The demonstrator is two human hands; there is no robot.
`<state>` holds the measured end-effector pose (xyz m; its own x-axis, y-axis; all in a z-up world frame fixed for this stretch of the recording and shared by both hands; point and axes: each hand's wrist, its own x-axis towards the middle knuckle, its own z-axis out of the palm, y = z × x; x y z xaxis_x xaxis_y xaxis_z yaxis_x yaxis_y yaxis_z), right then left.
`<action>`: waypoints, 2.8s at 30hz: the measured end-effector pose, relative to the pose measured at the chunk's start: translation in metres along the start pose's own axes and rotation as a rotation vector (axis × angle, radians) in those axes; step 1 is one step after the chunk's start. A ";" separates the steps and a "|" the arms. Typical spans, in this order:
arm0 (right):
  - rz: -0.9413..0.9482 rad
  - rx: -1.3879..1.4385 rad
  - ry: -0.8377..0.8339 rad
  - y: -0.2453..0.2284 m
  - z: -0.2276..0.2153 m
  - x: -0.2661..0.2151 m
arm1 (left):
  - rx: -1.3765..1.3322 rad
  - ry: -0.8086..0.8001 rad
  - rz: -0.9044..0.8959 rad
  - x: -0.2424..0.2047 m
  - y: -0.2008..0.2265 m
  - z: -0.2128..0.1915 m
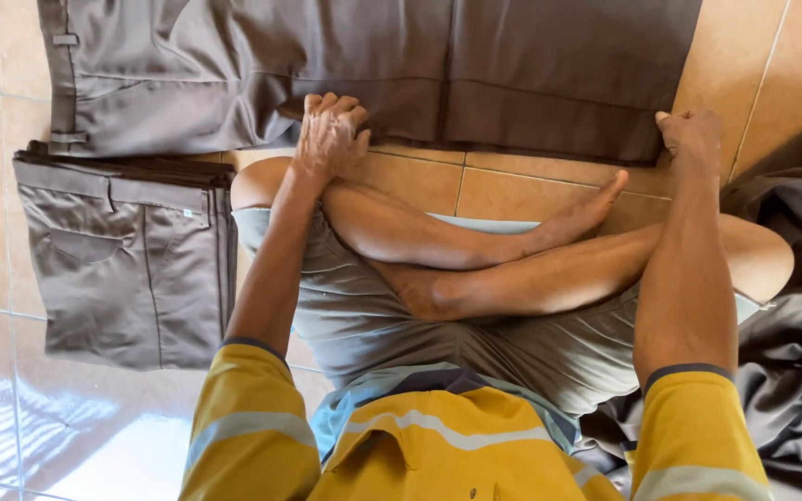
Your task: Folding brown pants into neat rectangles while sitting on the floor.
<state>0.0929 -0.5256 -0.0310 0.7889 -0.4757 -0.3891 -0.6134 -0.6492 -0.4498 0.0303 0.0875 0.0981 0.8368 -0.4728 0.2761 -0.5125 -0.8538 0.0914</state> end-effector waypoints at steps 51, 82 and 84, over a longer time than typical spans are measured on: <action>-0.382 0.649 0.204 -0.162 -0.078 -0.106 | -0.037 -0.058 -0.015 -0.008 0.102 0.097; 0.031 -0.002 0.304 -0.002 0.025 0.053 | -0.104 0.324 -0.260 0.013 0.090 0.037; 0.029 -0.252 0.276 -0.026 0.002 -0.002 | -0.079 0.260 -0.429 0.010 0.086 0.052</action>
<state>0.1074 -0.5066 -0.0206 0.7731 -0.6158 -0.1524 -0.6340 -0.7423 -0.2168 0.0051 -0.0019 0.0590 0.9048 -0.0048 0.4258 -0.1546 -0.9355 0.3178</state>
